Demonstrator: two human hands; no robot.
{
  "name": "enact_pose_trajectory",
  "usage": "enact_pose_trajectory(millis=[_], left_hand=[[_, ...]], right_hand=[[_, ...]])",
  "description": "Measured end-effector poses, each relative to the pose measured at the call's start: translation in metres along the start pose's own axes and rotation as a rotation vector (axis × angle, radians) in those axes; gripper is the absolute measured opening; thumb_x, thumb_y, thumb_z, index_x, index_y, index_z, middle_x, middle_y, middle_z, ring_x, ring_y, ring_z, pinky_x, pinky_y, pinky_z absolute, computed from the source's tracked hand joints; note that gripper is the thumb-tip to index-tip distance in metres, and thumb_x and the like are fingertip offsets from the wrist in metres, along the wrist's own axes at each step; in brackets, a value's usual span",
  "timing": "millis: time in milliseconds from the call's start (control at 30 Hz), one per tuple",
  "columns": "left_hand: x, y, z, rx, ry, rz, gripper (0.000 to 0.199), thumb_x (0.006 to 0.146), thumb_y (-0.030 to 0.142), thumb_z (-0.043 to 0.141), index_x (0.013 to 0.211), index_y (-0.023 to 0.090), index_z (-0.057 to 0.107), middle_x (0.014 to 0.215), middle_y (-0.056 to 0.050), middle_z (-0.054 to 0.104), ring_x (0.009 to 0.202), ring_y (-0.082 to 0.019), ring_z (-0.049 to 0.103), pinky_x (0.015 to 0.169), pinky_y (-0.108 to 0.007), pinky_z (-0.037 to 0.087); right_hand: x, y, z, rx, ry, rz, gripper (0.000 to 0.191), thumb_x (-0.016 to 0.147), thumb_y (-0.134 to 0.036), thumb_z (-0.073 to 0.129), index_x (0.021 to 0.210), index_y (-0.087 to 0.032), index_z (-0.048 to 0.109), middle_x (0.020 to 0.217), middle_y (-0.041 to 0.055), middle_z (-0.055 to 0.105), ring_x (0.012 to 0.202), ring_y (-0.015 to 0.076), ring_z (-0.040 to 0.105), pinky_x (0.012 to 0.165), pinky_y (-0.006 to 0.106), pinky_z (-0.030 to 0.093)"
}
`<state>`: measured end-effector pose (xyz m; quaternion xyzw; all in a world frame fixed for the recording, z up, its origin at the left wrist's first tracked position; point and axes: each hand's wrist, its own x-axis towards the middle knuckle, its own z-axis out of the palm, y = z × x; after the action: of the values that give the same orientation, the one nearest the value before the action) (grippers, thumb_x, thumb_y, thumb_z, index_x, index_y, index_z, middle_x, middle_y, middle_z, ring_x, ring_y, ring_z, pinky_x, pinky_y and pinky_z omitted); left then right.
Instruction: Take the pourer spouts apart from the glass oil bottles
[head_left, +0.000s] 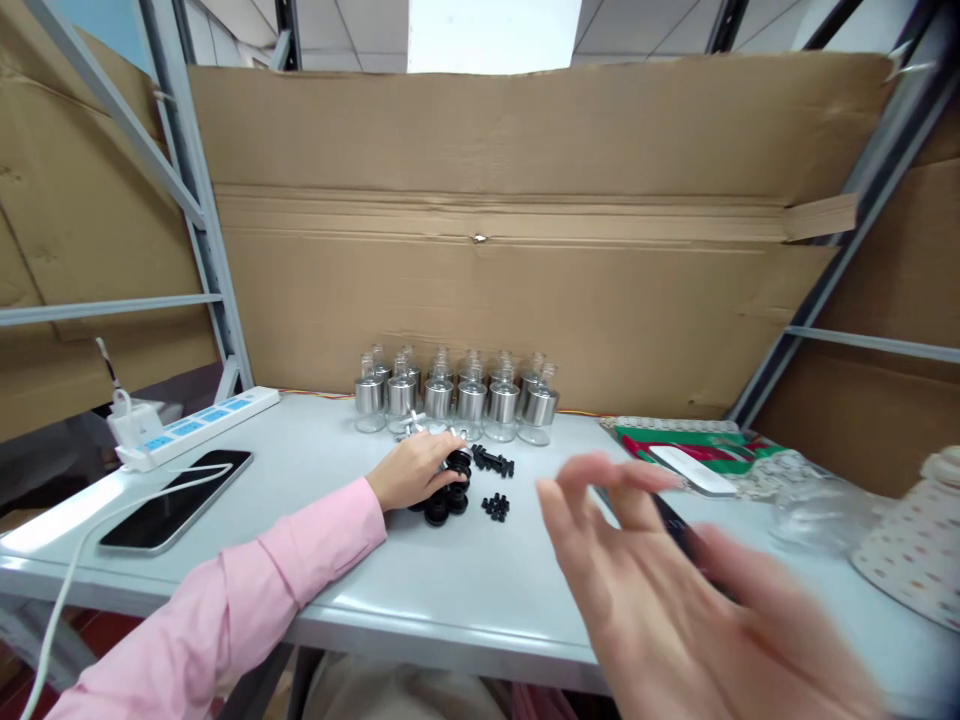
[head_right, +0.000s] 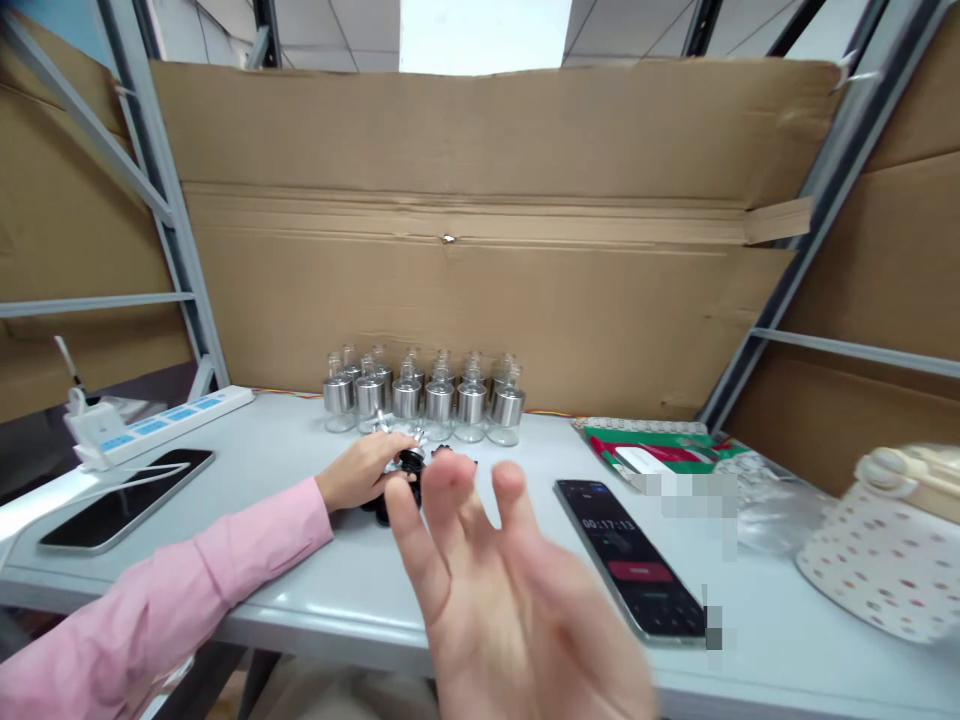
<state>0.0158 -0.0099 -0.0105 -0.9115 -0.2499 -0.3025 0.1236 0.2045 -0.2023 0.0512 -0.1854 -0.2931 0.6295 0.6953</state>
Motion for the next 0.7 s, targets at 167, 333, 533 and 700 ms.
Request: enact_pose_trajectory(millis=[167,333,533,700], left_hand=[[0.001,0.001,0.000,-0.028,-0.005,0.006,0.037,0.093,0.040,0.031,0.111,0.013,0.048,0.099,-0.011,0.063,0.085,-0.021,0.060,0.075,-0.034,0.048],[0.001,0.002,0.000,-0.045,-0.015,-0.029,0.033,0.093,0.039,0.035,0.108,0.014,0.049,0.096,-0.011,0.063,0.083,-0.020,0.060,0.074,-0.033,0.048],[0.000,0.002,0.002,-0.050,-0.020,-0.072,0.029,0.091,0.038,0.041,0.109,0.017,0.049,0.096,-0.007,0.063,0.085,-0.018,0.060,0.078,-0.032,0.048],[0.000,0.002,-0.001,-0.018,-0.004,-0.029,0.033,0.091,0.039,0.041,0.111,0.015,0.049,0.102,-0.009,0.063,0.083,-0.019,0.060,0.076,-0.034,0.049]], right_hand=[[0.015,0.002,0.041,0.014,-0.087,0.085,0.044,0.065,-0.011,0.068,0.104,-0.030,0.060,0.110,0.0022,0.062,0.117,0.0203,0.053,0.098,0.037,0.046],[0.013,0.011,0.031,0.046,-0.089,0.082,0.051,0.066,-0.008,0.068,0.110,-0.031,0.058,0.118,0.0023,0.060,0.120,0.0187,0.049,0.098,0.032,0.045],[0.014,0.017,0.033,0.020,-0.144,0.067,0.049,0.066,-0.013,0.072,0.110,-0.028,0.056,0.119,0.0056,0.061,0.109,0.0174,0.059,0.085,0.025,0.053],[0.017,0.019,0.018,-0.189,-0.322,-0.047,0.044,0.061,-0.026,0.078,0.101,-0.029,0.060,0.082,0.0002,0.070,0.069,0.0149,0.069,0.054,0.021,0.056]])
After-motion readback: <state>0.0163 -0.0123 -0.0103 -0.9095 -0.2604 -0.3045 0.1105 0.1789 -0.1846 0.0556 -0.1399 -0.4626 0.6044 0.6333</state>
